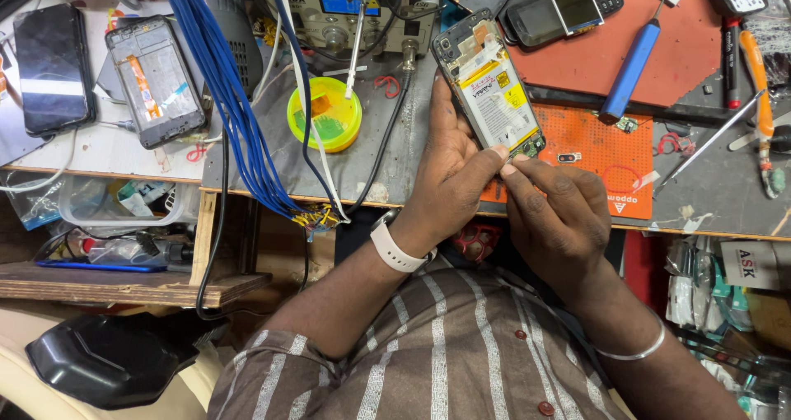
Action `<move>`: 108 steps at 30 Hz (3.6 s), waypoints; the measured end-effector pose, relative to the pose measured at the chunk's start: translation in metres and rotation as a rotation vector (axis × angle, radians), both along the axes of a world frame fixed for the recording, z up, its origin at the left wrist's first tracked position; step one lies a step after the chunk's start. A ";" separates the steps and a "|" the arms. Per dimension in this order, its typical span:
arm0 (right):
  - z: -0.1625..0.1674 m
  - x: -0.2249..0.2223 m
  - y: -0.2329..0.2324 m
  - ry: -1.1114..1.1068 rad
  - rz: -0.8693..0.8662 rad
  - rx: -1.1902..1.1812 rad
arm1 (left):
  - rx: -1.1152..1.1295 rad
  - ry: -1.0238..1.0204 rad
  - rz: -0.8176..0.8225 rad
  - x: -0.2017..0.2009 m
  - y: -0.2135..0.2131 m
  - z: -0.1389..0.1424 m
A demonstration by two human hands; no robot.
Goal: The person repairs a smartphone by removing the back cover, disconnecting the battery, and replacing the charging port flex cable. They use a prying tool, tweezers, and a screwdriver to disassemble and reassemble the device, then test the phone to confirm functionality.
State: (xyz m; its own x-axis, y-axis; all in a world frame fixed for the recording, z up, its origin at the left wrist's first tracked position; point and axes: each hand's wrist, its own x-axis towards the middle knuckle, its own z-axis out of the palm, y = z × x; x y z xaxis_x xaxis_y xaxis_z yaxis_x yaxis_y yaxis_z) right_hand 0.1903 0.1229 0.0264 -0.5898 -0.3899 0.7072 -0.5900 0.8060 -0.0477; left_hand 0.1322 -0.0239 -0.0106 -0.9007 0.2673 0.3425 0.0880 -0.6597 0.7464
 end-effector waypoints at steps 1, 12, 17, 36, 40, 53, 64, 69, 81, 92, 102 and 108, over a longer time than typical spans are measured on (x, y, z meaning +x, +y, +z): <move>0.000 0.000 0.000 0.000 0.002 0.000 | 0.001 0.001 -0.003 0.000 0.000 0.000; 0.001 -0.004 -0.006 0.054 0.002 0.018 | 0.002 0.036 -0.009 0.000 -0.003 -0.001; 0.007 -0.003 -0.002 0.060 0.001 0.050 | 0.147 -0.036 -0.066 -0.001 0.001 -0.005; 0.008 0.006 0.058 -0.611 0.290 -1.582 | -0.314 0.166 0.261 0.026 0.031 0.039; -0.004 -0.001 0.064 -0.833 0.426 -1.801 | -0.120 0.000 0.137 0.017 0.040 0.031; -0.031 -0.012 0.071 -0.827 0.565 -1.768 | -0.155 0.081 0.152 0.010 0.045 0.021; -0.038 -0.005 0.064 -0.669 0.470 -1.579 | 0.249 -0.347 0.042 -0.043 0.033 0.069; -0.037 -0.004 0.065 -0.674 0.496 -1.617 | 0.164 -0.167 0.008 -0.036 0.037 0.066; -0.032 -0.012 0.082 -0.853 0.657 -1.799 | -0.142 0.062 0.028 -0.009 0.051 0.052; -0.038 -0.011 0.093 -0.877 0.586 -1.808 | -0.130 0.075 -0.048 -0.003 0.064 0.027; -0.043 -0.008 0.102 -0.903 0.592 -1.801 | -0.409 -0.034 -0.004 0.006 0.070 0.019; -0.045 -0.003 0.102 -0.847 0.572 -1.774 | -0.209 0.056 -0.078 0.010 0.074 0.010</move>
